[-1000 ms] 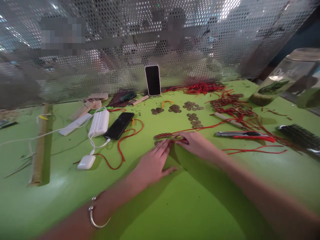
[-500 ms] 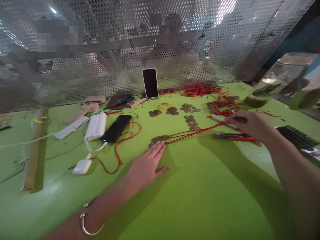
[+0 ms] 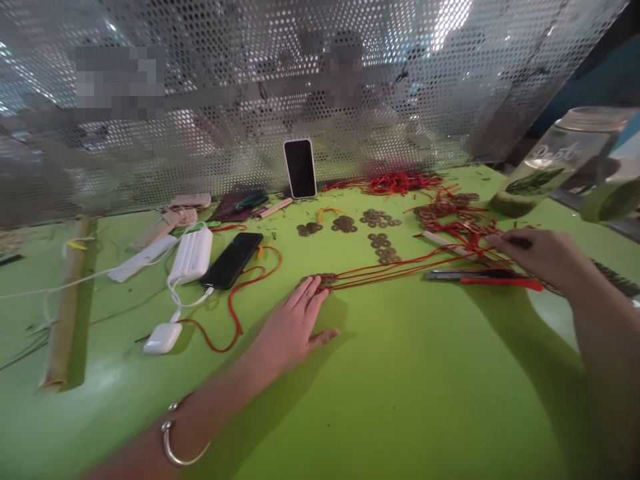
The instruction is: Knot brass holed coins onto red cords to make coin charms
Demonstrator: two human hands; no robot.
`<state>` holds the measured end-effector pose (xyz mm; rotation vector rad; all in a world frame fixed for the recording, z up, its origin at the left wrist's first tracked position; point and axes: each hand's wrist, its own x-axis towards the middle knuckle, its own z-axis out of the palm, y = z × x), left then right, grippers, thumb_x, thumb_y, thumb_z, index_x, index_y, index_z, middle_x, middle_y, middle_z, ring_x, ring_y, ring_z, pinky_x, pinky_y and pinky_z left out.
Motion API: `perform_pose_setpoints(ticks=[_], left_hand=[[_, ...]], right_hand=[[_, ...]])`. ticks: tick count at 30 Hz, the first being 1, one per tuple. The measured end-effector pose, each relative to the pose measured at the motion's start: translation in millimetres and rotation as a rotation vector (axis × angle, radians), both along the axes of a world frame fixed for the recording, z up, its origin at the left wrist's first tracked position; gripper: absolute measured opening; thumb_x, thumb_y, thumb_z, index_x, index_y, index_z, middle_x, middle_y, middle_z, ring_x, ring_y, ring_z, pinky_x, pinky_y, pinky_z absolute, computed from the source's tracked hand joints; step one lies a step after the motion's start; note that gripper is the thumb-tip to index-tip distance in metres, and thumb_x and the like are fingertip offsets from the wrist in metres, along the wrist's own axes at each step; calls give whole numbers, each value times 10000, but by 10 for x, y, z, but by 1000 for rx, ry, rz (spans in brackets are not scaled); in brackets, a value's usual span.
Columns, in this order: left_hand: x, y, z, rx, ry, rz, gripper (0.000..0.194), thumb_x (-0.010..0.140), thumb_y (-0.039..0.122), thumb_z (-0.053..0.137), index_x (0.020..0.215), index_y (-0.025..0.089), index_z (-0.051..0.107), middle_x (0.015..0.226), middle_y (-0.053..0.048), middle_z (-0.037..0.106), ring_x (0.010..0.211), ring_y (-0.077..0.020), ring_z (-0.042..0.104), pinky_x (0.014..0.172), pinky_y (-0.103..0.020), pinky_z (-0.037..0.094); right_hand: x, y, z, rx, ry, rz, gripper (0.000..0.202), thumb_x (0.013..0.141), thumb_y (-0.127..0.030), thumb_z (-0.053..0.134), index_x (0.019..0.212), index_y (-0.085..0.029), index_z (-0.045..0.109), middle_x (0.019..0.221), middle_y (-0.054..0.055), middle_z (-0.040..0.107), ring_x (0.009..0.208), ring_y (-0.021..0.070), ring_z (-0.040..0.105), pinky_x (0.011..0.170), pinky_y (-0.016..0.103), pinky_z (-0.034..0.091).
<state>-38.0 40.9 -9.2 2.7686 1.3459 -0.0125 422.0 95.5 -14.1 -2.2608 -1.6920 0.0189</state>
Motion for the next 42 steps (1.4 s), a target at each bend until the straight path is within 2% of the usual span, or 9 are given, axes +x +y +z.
perform_pose_setpoints(ticks=[7, 12, 15, 18, 26, 30, 32, 38, 42], left_hand=[[-143, 9, 21, 62, -84, 51, 657, 908, 602, 325, 1370, 142, 408, 1494, -137, 345, 1412, -274, 234, 1107, -467, 328], [-618, 309, 128, 283, -124, 293, 471, 929, 415, 421, 1313, 144, 440, 1475, -152, 351, 1371, -289, 321, 1117, -447, 301], [-989, 496, 155, 335, -18, 512, 492, 888, 400, 475, 1308, 145, 439, 1404, -181, 434, 1263, -341, 456, 1036, -469, 379], [-1228, 588, 121, 313, 50, 591, 552, 865, 438, 493, 1303, 106, 437, 1240, -211, 578, 1143, -361, 557, 1052, -527, 311], [-1151, 629, 126, 249, -12, 664, 696, 820, 470, 531, 1399, 135, 338, 1189, -211, 603, 1143, -407, 530, 1024, -552, 291], [-1153, 662, 202, 219, -128, 728, 682, 799, 476, 548, 1387, 197, 345, 1265, -194, 545, 1152, -420, 509, 949, -548, 372], [-1214, 682, 241, 216, -193, 752, 693, 787, 500, 557, 1378, 213, 338, 1285, -180, 524, 1146, -391, 522, 927, -513, 410], [-1441, 740, 258, 155, -606, 813, 686, 695, 454, 676, 1294, 230, 429, 1193, -125, 554, 922, -246, 618, 836, -402, 488], [-1520, 761, 219, 140, -722, 824, 638, 733, 457, 631, 1285, 219, 416, 1130, -95, 578, 720, -151, 613, 700, -314, 518]], right_hand=[[-247, -47, 173, -123, 27, 26, 360, 742, -539, 639, 827, -193, 694, 641, 65, 629, 563, 177, 537, 583, 291, 372], [-298, -29, 165, -93, 24, 58, 240, 766, -433, 654, 827, -203, 687, 806, 100, 678, 658, 187, 564, 621, 300, 389], [-250, 9, 54, 72, -112, 148, 204, 782, -385, 642, 834, -192, 687, 935, 122, 666, 841, 200, 573, 744, 285, 405], [-230, 37, -53, 272, -218, 180, 175, 796, -336, 633, 872, -189, 689, 953, 122, 657, 945, 215, 567, 860, 277, 384], [-470, 14, -42, 530, -264, 225, 229, 842, -345, 544, 975, -186, 642, 980, 148, 652, 1003, 246, 563, 938, 332, 369], [-1119, -97, 70, 533, -170, 498, 205, 883, -289, 510, 1002, -177, 634, 989, 140, 650, 949, 241, 583, 895, 352, 423], [-1590, -161, 128, 401, -123, 789, 197, 899, -269, 492, 990, -179, 642, 1000, 108, 653, 928, 221, 598, 874, 359, 445], [-3115, -187, 287, 151, -314, 1292, 314, 873, -59, 480, 1150, -145, 601, 1087, 99, 625, 952, 194, 586, 824, 329, 476], [-3869, -52, 296, 172, -347, 1417, 275, 882, -59, 479, 1103, -157, 610, 1075, 98, 610, 989, 196, 561, 793, 307, 479]])
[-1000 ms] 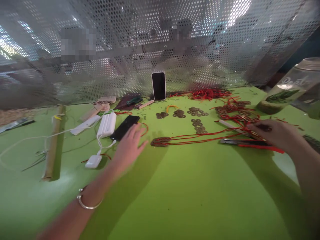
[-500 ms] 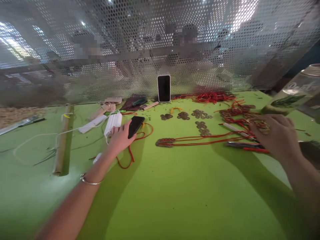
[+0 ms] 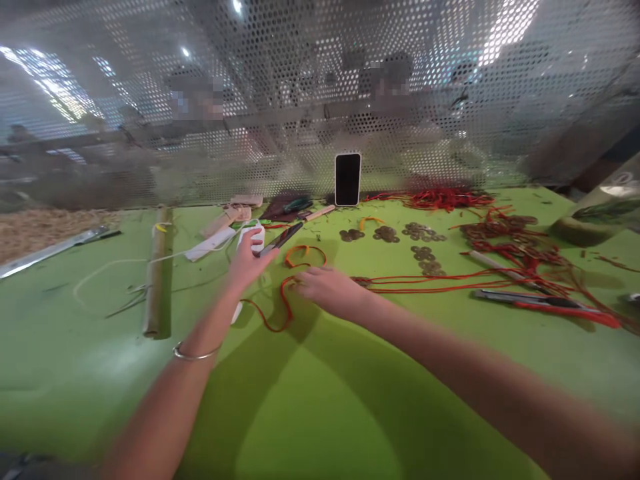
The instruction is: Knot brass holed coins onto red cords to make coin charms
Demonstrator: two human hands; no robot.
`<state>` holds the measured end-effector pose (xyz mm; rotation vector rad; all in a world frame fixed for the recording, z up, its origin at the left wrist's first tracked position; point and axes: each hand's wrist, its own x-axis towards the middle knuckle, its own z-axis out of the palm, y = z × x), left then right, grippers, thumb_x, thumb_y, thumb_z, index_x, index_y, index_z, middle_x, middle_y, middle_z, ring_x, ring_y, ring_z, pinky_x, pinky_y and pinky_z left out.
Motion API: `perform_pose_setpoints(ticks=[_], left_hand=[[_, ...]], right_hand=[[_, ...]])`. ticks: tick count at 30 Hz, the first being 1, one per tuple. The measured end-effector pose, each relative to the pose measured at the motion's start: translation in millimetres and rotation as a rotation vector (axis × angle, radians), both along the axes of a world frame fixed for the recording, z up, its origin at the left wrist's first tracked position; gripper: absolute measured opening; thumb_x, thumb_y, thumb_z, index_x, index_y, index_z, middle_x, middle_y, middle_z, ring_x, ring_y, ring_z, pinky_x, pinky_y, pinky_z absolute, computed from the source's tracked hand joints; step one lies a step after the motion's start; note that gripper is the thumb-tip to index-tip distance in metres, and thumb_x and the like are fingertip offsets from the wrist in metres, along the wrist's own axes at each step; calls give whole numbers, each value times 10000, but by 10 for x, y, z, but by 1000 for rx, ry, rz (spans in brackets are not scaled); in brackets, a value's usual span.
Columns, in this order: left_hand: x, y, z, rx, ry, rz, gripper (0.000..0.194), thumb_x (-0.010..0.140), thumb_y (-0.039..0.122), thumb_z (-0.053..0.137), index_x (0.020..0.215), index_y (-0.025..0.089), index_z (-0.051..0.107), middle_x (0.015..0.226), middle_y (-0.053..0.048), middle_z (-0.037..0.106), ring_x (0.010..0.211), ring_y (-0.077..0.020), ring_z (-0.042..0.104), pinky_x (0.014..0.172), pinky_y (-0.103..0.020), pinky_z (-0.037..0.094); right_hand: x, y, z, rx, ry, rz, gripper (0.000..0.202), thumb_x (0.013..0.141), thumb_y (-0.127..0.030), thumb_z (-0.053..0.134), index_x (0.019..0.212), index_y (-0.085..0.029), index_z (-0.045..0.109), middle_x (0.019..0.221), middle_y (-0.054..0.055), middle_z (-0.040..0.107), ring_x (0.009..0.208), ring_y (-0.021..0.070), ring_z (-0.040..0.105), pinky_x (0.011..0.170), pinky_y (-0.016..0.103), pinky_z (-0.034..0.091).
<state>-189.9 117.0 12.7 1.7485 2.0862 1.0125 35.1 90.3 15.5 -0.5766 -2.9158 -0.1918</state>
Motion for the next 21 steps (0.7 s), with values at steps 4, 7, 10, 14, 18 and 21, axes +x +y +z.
perform_pose_setpoints(ticks=[4, 7, 10, 14, 18, 21], left_hand=[[-47, 18, -16, 11, -65, 15, 604, 760, 446, 597, 1280, 209, 403, 1087, -84, 595, 679, -139, 610, 648, -287, 514], [-63, 27, -22, 13, -63, 24, 608, 747, 434, 618, 1270, 203, 411, 1082, -86, 594, 688, -148, 616, 647, -291, 513], [-51, 18, -28, 10, -15, 29, 606, 739, 440, 634, 1260, 210, 426, 1086, -87, 588, 705, -156, 620, 679, -312, 514], [32, -45, -14, 9, 119, 31, 629, 716, 468, 655, 1258, 228, 441, 1103, -95, 569, 864, -223, 626, 771, -366, 507], [151, -136, 8, 11, 295, 9, 607, 719, 440, 647, 1260, 245, 454, 1149, -117, 550, 1048, -319, 568, 888, -467, 457], [201, -182, -10, 1, 406, -19, 588, 735, 429, 630, 1262, 223, 468, 1197, -157, 516, 1097, -382, 523, 898, -537, 433]], right_hand=[[-333, 32, -74, -4, -16, 75, 166, 892, -95, 490, 971, -137, 630, 985, 98, 610, 934, 212, 568, 697, 305, 491], [-340, -140, -121, -15, -36, 172, 151, 893, -83, 483, 981, -120, 601, 926, 80, 608, 837, 180, 579, 631, 277, 481], [-237, -473, -160, -28, -56, 251, 124, 892, -88, 482, 952, -132, 582, 882, 53, 600, 722, 142, 565, 559, 259, 451], [-19, -988, -254, -84, 11, 325, 102, 912, -188, 472, 892, -163, 569, 829, 17, 586, 662, 136, 528, 504, 274, 399], [317, -1342, -299, -179, 99, 352, 121, 881, -264, 528, 800, -178, 554, 777, -2, 580, 633, 134, 498, 518, 282, 386], [650, -1436, -202, -214, 69, 318, 121, 869, -258, 559, 776, -182, 550, 746, -12, 585, 614, 131, 495, 535, 280, 404]])
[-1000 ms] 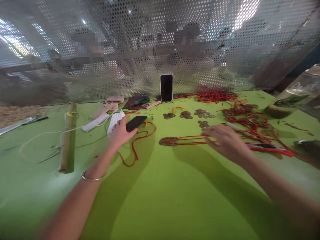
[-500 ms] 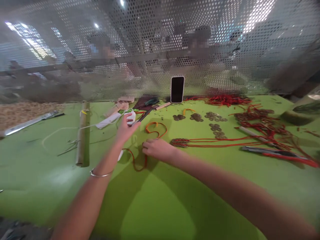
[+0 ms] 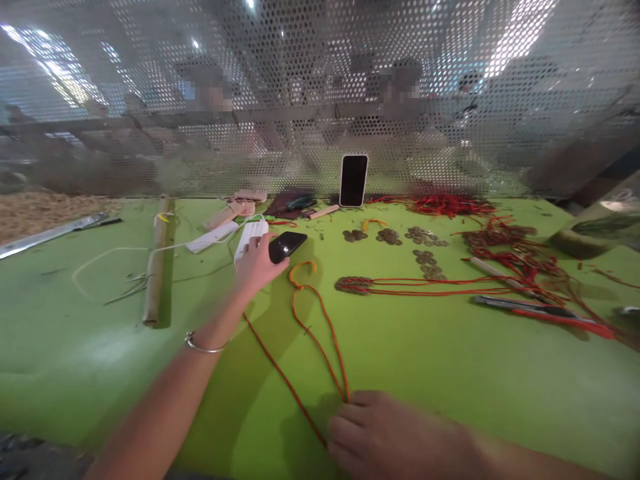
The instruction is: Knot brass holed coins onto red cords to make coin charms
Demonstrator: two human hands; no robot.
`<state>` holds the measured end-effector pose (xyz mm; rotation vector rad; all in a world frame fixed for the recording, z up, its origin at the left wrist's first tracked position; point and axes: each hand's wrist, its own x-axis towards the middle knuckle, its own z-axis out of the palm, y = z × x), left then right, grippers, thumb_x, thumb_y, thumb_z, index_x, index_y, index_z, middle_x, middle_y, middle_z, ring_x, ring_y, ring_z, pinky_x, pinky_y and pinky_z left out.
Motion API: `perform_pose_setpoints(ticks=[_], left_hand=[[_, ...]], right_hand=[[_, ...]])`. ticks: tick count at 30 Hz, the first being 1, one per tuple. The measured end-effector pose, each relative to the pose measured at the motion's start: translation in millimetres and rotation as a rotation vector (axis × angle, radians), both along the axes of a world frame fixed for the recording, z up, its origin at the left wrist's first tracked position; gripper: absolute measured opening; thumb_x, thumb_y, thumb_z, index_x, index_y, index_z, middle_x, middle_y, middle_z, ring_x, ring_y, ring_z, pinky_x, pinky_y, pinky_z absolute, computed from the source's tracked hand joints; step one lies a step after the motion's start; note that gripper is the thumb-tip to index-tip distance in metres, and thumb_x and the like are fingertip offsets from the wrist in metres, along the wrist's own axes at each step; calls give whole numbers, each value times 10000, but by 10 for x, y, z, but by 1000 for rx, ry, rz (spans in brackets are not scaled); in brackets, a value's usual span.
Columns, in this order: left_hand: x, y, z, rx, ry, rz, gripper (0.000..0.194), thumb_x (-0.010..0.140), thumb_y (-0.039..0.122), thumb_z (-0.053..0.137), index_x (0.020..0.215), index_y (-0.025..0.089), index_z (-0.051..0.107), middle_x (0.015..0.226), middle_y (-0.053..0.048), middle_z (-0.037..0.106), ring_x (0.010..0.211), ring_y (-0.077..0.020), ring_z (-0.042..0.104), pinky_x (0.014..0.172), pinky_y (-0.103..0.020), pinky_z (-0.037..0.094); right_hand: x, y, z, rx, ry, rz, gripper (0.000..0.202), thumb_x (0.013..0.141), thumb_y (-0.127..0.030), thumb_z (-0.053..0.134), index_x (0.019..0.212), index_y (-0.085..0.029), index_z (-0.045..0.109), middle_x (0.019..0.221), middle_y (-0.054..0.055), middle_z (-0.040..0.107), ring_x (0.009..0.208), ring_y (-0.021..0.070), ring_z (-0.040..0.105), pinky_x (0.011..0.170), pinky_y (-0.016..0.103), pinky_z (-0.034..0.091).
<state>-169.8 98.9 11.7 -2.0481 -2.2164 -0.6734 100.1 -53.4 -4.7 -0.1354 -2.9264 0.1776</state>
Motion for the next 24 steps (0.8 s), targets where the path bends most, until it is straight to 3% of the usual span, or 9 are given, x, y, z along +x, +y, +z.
perform_pose_setpoints(ticks=[3, 6, 9, 11, 19, 22, 24], left_hand=[[32, -35, -15, -24, 94, -68, 567, 764, 395, 609, 1273, 180, 481, 1213, -190, 501, 1151, -420, 463, 913, -572, 408], [99, -81, 16, -66, 185, -249, 433, 793, 306, 595, 1212, 206, 556, 1283, -141, 495, 1268, -377, 356, 1027, -530, 326], [195, -126, 66, -168, 254, -490, 207, 804, 193, 571, 976, 258, 668, 1175, -26, 604, 1143, -246, 503, 993, -373, 392], [237, -143, 79, -219, 284, -584, 187, 807, 135, 545, 886, 240, 678, 1034, -5, 662, 977, -200, 586, 897, -327, 443], [161, -108, 51, -139, 324, -526, 225, 814, 47, 475, 884, 153, 661, 933, -91, 678, 915, -255, 588, 813, -390, 435], [318, -190, 105, -85, 286, -548, 221, 869, 91, 455, 957, 130, 654, 1037, -126, 662, 998, -274, 570, 865, -428, 414], [532, -341, 138, -69, 238, -628, 212, 913, 178, 459, 1002, 127, 643, 1060, -116, 661, 1013, -256, 575, 885, -419, 417]], right_hand=[[337, 12, 130, -54, -22, -118, 74, 875, -176, 501, 858, -175, 572, 793, 18, 624, 641, 146, 540, 561, 283, 434], [600, 66, 190, -155, 83, -265, 180, 873, -100, 409, 921, -182, 562, 879, 61, 648, 735, 156, 596, 643, 278, 474], [788, 126, 224, -274, 196, -400, 205, 847, -67, 392, 915, -198, 535, 857, 53, 642, 756, 146, 613, 663, 256, 490], [907, 168, 280, -347, 252, -468, 187, 835, -69, 416, 915, -210, 509, 822, 32, 627, 725, 130, 611, 645, 231, 492], [1468, 316, 559, -415, 613, -751, 38, 901, -226, 437, 901, -260, 455, 805, 10, 568, 682, 134, 569, 608, 224, 510], [1500, 342, 537, -420, 669, -844, 16, 910, -270, 442, 906, -265, 456, 831, 17, 555, 697, 146, 568, 616, 246, 514], [1435, 358, 520, -357, 616, -863, 23, 900, -267, 476, 921, -261, 470, 833, 12, 565, 703, 140, 582, 621, 242, 506]])
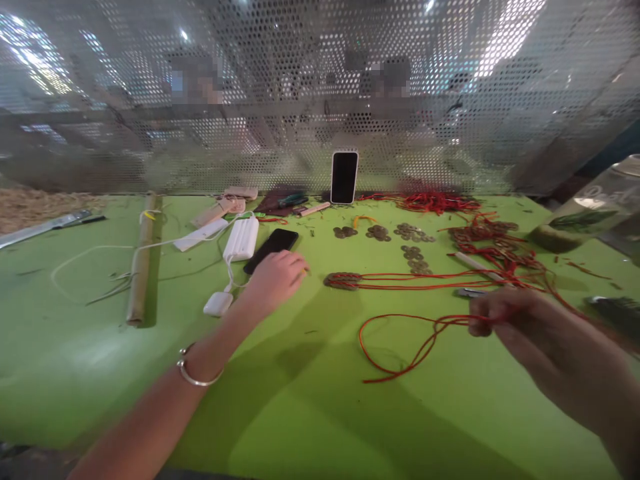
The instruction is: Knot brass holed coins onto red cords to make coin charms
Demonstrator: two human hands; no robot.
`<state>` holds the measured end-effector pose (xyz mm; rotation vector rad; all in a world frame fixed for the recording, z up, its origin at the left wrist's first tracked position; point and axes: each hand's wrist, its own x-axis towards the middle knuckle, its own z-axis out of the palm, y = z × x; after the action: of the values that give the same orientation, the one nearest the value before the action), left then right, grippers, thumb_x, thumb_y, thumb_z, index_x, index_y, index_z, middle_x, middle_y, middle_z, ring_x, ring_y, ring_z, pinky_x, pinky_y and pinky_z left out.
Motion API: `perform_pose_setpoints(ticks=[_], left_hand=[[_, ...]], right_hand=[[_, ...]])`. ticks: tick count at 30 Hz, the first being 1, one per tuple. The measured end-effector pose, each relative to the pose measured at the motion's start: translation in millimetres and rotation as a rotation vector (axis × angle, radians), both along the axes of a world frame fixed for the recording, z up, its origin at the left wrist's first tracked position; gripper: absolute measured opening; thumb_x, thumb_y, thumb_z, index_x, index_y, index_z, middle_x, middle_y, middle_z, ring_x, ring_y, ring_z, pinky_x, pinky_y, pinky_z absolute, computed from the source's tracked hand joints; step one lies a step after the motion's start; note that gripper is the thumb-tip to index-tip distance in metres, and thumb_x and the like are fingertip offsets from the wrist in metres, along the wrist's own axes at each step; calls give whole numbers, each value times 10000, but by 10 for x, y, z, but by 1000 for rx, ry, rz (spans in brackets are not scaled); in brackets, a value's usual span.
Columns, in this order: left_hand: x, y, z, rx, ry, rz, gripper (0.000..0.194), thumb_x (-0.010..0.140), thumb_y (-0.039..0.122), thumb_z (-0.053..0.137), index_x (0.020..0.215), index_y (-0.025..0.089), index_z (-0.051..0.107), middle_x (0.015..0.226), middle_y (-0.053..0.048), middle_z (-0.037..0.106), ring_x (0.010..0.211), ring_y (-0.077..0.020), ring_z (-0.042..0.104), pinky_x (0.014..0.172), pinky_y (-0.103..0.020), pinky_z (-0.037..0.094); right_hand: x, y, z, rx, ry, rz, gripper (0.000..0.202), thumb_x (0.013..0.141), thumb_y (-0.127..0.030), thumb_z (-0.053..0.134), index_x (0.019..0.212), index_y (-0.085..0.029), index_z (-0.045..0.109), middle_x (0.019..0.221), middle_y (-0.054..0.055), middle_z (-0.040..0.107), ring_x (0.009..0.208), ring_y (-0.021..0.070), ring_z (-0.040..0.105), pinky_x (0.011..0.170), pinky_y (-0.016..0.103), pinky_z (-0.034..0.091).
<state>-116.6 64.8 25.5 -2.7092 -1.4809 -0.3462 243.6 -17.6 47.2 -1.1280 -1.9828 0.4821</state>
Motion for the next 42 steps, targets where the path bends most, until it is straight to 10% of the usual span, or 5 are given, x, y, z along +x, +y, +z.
perform_pose_setpoints(ticks=[8, 17, 30, 42], left_hand=[[730, -843, -181, -140, -34, -394, 331, 812, 468, 633, 929, 159, 648, 863, -42, 675, 779, -196, 609, 637, -310, 457], [740, -865, -324, -77, -69, -407, 113, 890, 202, 552, 837, 177, 648, 799, 0, 669, 716, -169, 599, 598, -298, 444], [672, -730, -218, -372, -781, 16, 244, 794, 184, 696, 1027, 169, 623, 849, -3, 708, 778, -123, 658, 762, -230, 522], [676, -708, -214, -486, -919, 19, 224, 769, 120, 697, 987, 169, 690, 827, -16, 709, 711, -115, 643, 680, -219, 546]], right_hand=[[-245, 154, -16, -103, -417, 198, 123, 892, -270, 519, 918, -225, 631, 778, -4, 667, 594, 101, 587, 572, 215, 472], [-30, 355, -28, -153, -622, 162, 252, 840, -216, 491, 914, -263, 727, 901, 11, 736, 757, 208, 697, 650, 311, 545], [-609, 255, -309, -400, -92, 86, 136, 841, -300, 587, 837, -232, 706, 728, -10, 694, 620, 111, 605, 557, 205, 462], [-593, 195, -267, -415, 306, 122, 143, 826, -332, 638, 837, -190, 648, 759, 35, 650, 679, 132, 618, 618, 222, 512]])
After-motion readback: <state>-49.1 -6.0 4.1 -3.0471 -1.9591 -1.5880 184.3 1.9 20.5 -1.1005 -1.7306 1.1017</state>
